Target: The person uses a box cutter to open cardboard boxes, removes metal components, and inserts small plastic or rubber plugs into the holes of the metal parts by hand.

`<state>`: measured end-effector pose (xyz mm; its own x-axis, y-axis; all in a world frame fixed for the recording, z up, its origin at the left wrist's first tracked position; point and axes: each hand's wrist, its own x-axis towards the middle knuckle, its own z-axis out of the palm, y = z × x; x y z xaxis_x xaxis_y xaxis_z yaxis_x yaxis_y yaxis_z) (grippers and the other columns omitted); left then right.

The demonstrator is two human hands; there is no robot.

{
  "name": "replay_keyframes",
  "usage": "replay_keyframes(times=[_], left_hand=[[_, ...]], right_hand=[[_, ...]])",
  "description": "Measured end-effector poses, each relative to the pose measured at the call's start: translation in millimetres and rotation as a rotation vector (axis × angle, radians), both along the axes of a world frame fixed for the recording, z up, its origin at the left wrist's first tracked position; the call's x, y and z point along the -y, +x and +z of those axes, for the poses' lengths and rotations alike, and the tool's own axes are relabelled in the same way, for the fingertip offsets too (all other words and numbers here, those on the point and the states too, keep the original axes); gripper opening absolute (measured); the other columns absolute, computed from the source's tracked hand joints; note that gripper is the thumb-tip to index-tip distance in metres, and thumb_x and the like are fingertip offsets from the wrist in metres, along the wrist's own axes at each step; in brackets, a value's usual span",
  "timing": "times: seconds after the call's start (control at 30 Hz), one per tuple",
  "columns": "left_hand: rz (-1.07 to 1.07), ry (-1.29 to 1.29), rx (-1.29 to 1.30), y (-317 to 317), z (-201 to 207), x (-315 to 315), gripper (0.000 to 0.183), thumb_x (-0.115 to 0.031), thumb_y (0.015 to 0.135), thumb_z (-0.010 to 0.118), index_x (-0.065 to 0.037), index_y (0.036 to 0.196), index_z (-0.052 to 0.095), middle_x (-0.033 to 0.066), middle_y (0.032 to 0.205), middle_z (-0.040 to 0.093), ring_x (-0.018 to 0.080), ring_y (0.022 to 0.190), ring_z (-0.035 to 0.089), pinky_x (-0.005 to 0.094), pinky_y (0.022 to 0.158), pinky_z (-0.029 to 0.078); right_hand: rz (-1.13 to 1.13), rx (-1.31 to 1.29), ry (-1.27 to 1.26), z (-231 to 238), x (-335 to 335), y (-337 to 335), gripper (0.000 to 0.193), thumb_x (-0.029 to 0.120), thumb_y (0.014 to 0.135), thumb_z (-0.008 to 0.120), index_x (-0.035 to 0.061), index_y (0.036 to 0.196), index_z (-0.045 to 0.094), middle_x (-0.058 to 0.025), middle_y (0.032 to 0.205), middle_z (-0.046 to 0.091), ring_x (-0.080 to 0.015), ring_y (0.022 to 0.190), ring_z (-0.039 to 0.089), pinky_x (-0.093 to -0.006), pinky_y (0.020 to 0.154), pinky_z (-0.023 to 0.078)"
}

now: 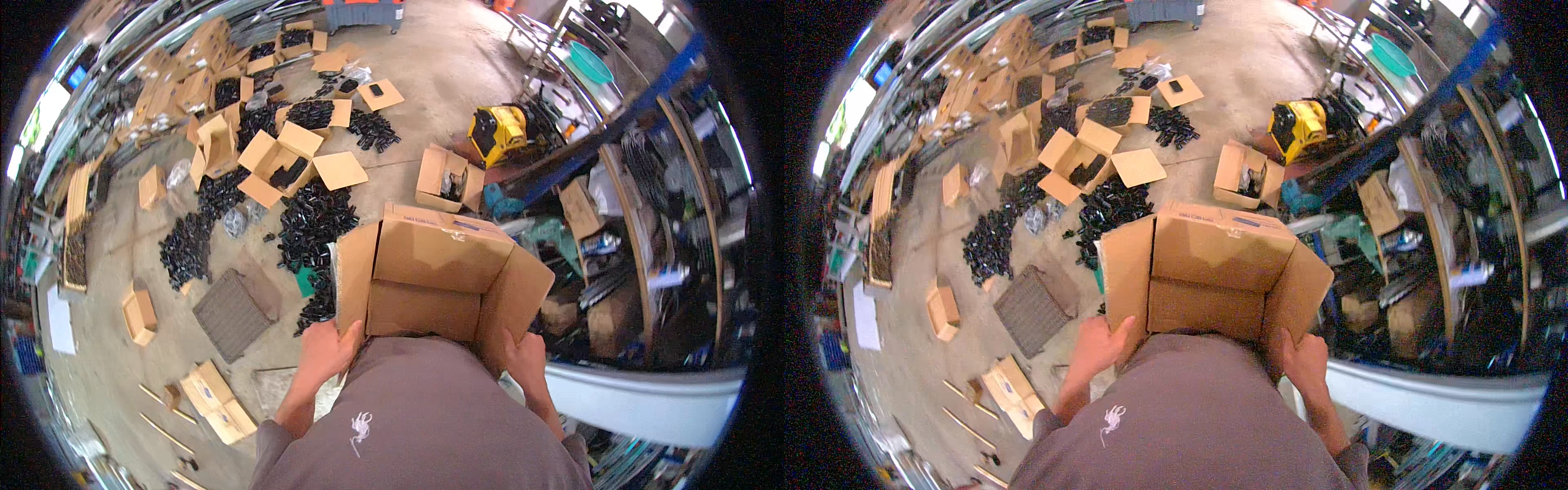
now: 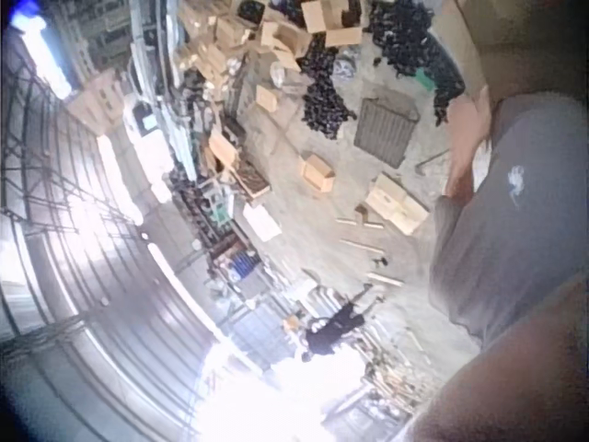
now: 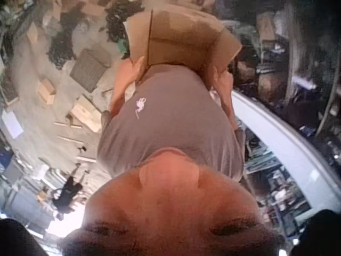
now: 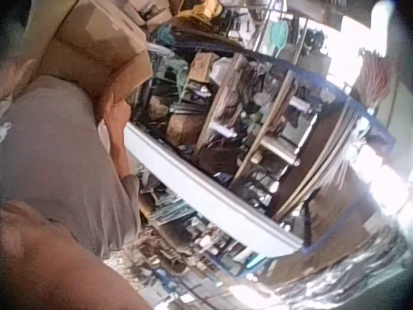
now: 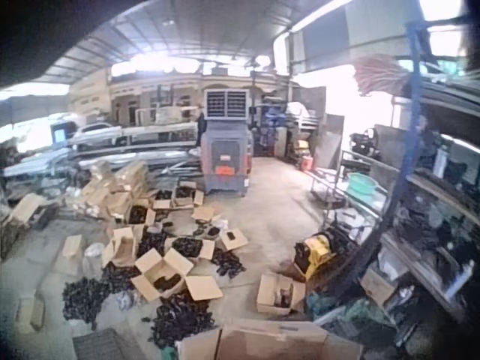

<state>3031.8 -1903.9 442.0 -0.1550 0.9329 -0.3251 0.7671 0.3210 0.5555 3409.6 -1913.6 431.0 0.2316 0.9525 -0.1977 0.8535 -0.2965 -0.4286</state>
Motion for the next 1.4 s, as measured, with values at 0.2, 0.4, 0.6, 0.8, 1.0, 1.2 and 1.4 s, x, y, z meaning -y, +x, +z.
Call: replay_keyframes(times=[0.2, 0.4, 0.6, 0.8, 1.0, 1.2, 1.4], left_hand=[[0.071, 0.026, 0.084, 28, 3, -100, 0.043, -0.044, 0.094, 0.063, -0.002, 0.093, 0.075, 0.0258, 0.077, 0.068, 0.0454, 0.078, 0.068, 0.0523, 0.072, 0.054], [-0.004, -0.002, -0.051, 29, -53, -275, 0.048, -0.044, 0.097, 0.059, 0.001, 0.086, 0.073, 0.0268, 0.072, 0.067, 0.0464, 0.073, 0.067, 0.0538, 0.068, 0.054], [-0.179, -0.056, -0.051, -24, -70, -521, 0.057, -0.049, 0.097, 0.057, 0.005, 0.087, 0.072, 0.0294, 0.078, 0.068, 0.0462, 0.077, 0.068, 0.0552, 0.074, 0.054], [-0.267, -0.024, -0.077, -67, -20, -703, 0.056, -0.048, 0.097, 0.058, 0.005, 0.083, 0.071, 0.0286, 0.072, 0.066, 0.0477, 0.073, 0.066, 0.0561, 0.071, 0.054], [-0.155, -0.037, -0.039, -71, -19, -869, 0.054, -0.047, 0.097, 0.057, 0.004, 0.087, 0.072, 0.0297, 0.076, 0.067, 0.0482, 0.077, 0.067, 0.0553, 0.072, 0.054], [-0.089, -0.072, -0.136, -47, -52, -1000, 0.060, -0.050, 0.099, 0.054, 0.007, 0.092, 0.070, 0.0307, 0.085, 0.069, 0.0484, 0.082, 0.069, 0.0549, 0.075, 0.055], [0.039, -0.024, -0.086, 13, -116, -1186, 0.063, -0.055, 0.098, 0.053, 0.005, 0.093, 0.073, 0.0289, 0.087, 0.071, 0.0462, 0.082, 0.070, 0.0542, 0.076, 0.055]], right_hand=[[0.196, -0.021, 0.071, -6, -145, 35, 0.048, 0.035, 0.094, 0.066, -0.0098, 0.078, 0.070, -0.0317, 0.071, 0.063, -0.0487, 0.070, 0.066, -0.0531, 0.065, 0.053], [0.142, 0.089, -0.110, -38, -305, 25, 0.042, 0.030, 0.098, 0.065, -0.0109, 0.093, 0.068, -0.0309, 0.081, 0.067, -0.0495, 0.081, 0.068, -0.0479, 0.068, 0.053], [0.095, -0.047, 0.036, -70, -478, -19, 0.053, 0.040, 0.097, 0.063, -0.0109, 0.084, 0.069, -0.0341, 0.078, 0.066, -0.0518, 0.078, 0.067, -0.0531, 0.066, 0.052], [-0.086, -0.104, -0.025, -17, -626, -68, 0.044, 0.034, 0.097, 0.065, -0.0092, 0.091, 0.071, -0.0294, 0.082, 0.070, -0.0437, 0.080, 0.070, -0.0489, 0.068, 0.052], [-0.039, -0.092, -0.023, 31, -825, -92, 0.033, 0.024, 0.098, 0.064, -0.0083, 0.099, 0.071, -0.0319, 0.088, 0.068, -0.0442, 0.081, 0.071, -0.0474, 0.067, 0.052], [0.187, 0.028, 0.117, -13, -998, -60, 0.038, 0.033, 0.099, 0.059, 0.0000, 0.087, 0.072, -0.0287, 0.069, 0.063, -0.0487, 0.066, 0.063, -0.0543, 0.061, 0.050], [0.336, 0.130, 0.144, -19, -1237, 7, 0.035, 0.033, 0.098, 0.062, -0.0007, 0.097, 0.071, -0.0287, 0.072, 0.065, -0.0498, 0.069, 0.065, -0.0539, 0.062, 0.051]])
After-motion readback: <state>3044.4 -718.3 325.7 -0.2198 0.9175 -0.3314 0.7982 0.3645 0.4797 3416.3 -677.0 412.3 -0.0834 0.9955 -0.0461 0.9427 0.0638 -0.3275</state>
